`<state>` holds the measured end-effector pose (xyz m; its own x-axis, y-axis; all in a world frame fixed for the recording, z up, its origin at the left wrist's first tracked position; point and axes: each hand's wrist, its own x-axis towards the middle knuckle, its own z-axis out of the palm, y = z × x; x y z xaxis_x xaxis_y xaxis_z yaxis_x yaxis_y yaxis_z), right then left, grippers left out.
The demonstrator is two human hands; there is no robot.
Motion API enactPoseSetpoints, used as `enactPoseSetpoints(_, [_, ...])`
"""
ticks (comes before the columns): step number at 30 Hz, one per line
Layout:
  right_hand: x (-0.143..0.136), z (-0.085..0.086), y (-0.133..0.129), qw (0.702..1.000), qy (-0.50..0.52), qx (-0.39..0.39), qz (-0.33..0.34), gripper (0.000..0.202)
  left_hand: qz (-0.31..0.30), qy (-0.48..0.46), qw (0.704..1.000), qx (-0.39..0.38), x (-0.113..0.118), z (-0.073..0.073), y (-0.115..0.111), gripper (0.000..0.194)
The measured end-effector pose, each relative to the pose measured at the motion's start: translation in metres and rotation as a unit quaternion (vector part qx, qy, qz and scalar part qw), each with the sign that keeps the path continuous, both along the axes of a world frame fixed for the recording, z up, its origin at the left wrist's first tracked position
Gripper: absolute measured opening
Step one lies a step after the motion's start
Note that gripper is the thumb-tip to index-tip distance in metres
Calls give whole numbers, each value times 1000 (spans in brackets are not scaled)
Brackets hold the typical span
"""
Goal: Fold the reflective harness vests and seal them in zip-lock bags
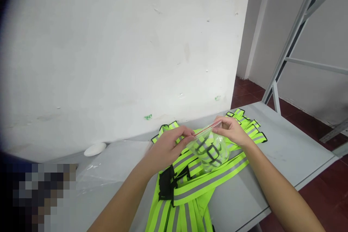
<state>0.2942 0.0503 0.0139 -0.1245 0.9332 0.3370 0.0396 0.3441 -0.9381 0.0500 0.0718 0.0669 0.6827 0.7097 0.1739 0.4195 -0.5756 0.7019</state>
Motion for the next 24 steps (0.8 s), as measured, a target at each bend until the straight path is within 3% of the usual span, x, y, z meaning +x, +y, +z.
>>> enactPoseSetpoints(6, [-15,6,-9,1000,8,18,6,10,54,-33,998,3,3,11,-15,25])
enactPoseSetpoints(14, [-24,-1,-6,1000,-11,4,-29,19,95,-15,995,-27,2,5,-5,28])
enactPoseSetpoints(19, [-27,-3,-6,997,-38,10,-64,26,83,-23,994,-65,0,3,-1,29])
enactPoseSetpoints(24, [-27,-8,-2,998,-30,13,-53,20,52,-42,994,-92,1,2,0,22])
